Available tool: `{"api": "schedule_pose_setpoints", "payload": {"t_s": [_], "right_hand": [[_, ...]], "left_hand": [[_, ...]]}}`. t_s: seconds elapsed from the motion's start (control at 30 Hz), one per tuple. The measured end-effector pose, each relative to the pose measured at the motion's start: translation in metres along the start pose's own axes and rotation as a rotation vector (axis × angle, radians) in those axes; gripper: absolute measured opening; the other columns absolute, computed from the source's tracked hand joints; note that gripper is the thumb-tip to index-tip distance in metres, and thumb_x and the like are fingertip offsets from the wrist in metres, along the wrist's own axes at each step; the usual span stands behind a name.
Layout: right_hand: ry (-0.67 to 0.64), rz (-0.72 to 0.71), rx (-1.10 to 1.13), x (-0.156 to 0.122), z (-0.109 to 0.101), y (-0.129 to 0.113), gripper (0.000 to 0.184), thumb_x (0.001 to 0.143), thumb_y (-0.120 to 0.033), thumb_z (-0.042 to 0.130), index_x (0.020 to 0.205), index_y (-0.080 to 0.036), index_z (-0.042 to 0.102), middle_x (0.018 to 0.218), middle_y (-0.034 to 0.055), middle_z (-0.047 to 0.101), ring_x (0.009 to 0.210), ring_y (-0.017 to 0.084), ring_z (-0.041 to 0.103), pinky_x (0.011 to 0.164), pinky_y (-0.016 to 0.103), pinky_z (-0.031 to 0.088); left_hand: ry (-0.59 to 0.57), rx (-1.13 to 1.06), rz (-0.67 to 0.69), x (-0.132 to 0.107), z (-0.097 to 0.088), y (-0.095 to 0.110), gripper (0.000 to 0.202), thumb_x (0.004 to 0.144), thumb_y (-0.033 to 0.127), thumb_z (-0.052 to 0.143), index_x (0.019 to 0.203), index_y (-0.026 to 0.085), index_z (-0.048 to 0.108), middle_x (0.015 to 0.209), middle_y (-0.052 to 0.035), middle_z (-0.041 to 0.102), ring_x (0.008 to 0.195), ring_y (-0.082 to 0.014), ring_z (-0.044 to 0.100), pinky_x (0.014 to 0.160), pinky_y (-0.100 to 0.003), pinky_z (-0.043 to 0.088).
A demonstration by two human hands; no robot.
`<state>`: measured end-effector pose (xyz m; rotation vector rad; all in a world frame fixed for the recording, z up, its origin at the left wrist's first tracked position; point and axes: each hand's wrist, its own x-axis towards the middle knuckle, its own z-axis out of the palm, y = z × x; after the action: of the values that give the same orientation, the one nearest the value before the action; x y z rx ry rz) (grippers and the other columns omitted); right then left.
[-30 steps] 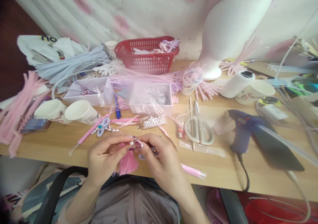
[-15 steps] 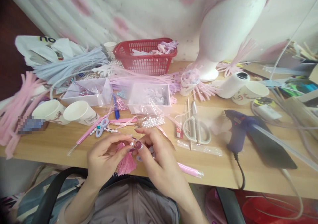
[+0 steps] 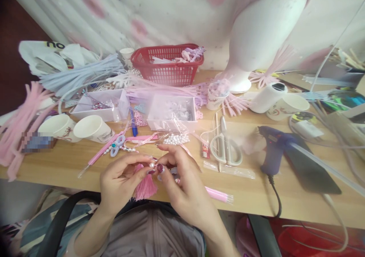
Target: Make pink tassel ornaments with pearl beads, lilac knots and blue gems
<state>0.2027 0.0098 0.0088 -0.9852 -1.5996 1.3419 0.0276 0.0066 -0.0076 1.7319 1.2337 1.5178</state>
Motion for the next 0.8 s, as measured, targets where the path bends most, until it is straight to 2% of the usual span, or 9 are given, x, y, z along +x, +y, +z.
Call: {"api": "schedule_pose_setpoints", "payload": {"t_s": [0.3, 0.63, 0.8], "right_hand": [[-0.008, -0.078, -0.169, -0.002, -0.002, -0.002, 0.036, 0.103, -0.021, 0.045, 0.136, -0.033, 0.041, 0.102, 0.0002, 0.064, 0.094, 0.016, 0.063, 0.082, 0.031, 0.049], [-0.019, -0.13, -0.272, 0.0, -0.001, -0.003, 0.038, 0.101, -0.016, 0.044, 0.135, -0.031, 0.041, 0.104, 0.0, 0.065, 0.098, 0.017, 0.064, 0.088, 0.033, 0.049], [-0.034, -0.121, -0.273, 0.0, -0.001, -0.003, 0.037, 0.103, -0.018, 0.043, 0.137, -0.032, 0.04, 0.108, -0.0002, 0.065, 0.1, 0.016, 0.064, 0.089, 0.032, 0.049]], "left_hand": [[-0.033, 0.111, 0.117, 0.007, -0.006, 0.008, 0.016, 0.078, 0.006, 0.079, 0.085, 0.02, 0.074, 0.08, 0.002, 0.077, 0.077, -0.0116, 0.072, 0.075, -0.018, 0.057], [-0.114, 0.105, 0.1, 0.012, -0.007, 0.011, 0.01, 0.081, 0.009, 0.078, 0.084, 0.018, 0.074, 0.081, 0.0014, 0.073, 0.078, -0.0096, 0.069, 0.075, -0.016, 0.053], [-0.105, 0.128, 0.094, 0.013, -0.008, 0.011, 0.01, 0.08, 0.01, 0.079, 0.082, 0.017, 0.072, 0.08, 0.0014, 0.073, 0.078, -0.0097, 0.068, 0.076, -0.016, 0.053]]}}
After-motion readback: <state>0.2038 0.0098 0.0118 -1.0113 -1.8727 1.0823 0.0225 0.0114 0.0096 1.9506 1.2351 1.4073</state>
